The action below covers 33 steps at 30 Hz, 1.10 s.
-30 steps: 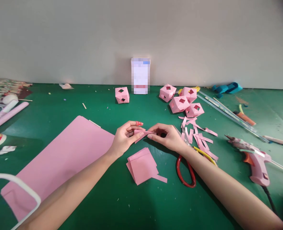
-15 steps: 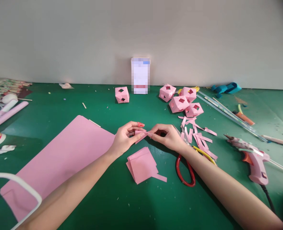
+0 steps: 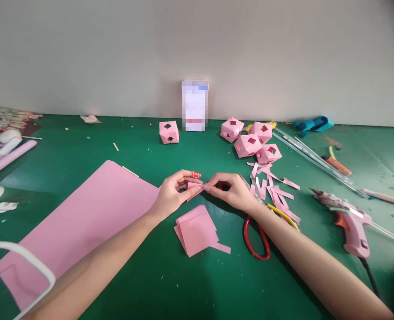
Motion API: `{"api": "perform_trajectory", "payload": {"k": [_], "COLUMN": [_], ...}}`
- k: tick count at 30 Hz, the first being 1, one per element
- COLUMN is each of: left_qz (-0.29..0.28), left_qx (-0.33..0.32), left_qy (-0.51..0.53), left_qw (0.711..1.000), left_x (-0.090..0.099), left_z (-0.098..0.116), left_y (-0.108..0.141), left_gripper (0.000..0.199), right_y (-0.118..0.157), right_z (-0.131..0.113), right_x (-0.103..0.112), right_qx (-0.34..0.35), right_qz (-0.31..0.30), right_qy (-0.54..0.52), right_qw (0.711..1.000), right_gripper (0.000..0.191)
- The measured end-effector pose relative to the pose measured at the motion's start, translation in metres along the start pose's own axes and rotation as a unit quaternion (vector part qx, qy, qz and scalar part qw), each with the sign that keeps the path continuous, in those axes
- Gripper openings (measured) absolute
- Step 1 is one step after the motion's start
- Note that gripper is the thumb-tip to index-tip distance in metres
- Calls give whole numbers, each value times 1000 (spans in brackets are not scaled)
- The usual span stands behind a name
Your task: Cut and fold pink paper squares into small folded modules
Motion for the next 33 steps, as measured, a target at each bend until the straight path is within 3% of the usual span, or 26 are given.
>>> {"api": "perform_trajectory", "payload": {"k": [7, 33], "left_qz": [39, 14], "left_qx": [11, 14], "left_qy": [21, -17], "left_qw": [999, 1000], "left_x": [1, 0], "left_z": [0, -1], "left_y": [-1, -1], "left_gripper": [40, 36], "right_y": [-1, -1], "right_z": [1, 1], "right_x": [0, -3], "right_qx": [-5, -4], "right_qz": [19, 4], "right_qy": [-5, 2], "right_qw": [1000, 1000], "right_gripper": [26, 16]}}
Point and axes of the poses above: each hand's wrist, its own y-axis away from the middle knuckle, its own x-axis out of the back of the hand, z = x × y, the point moved 2 cm from there along -y, towards the middle knuckle, and after that the axes turned 3 degrees about z, right-handed, at the moved point
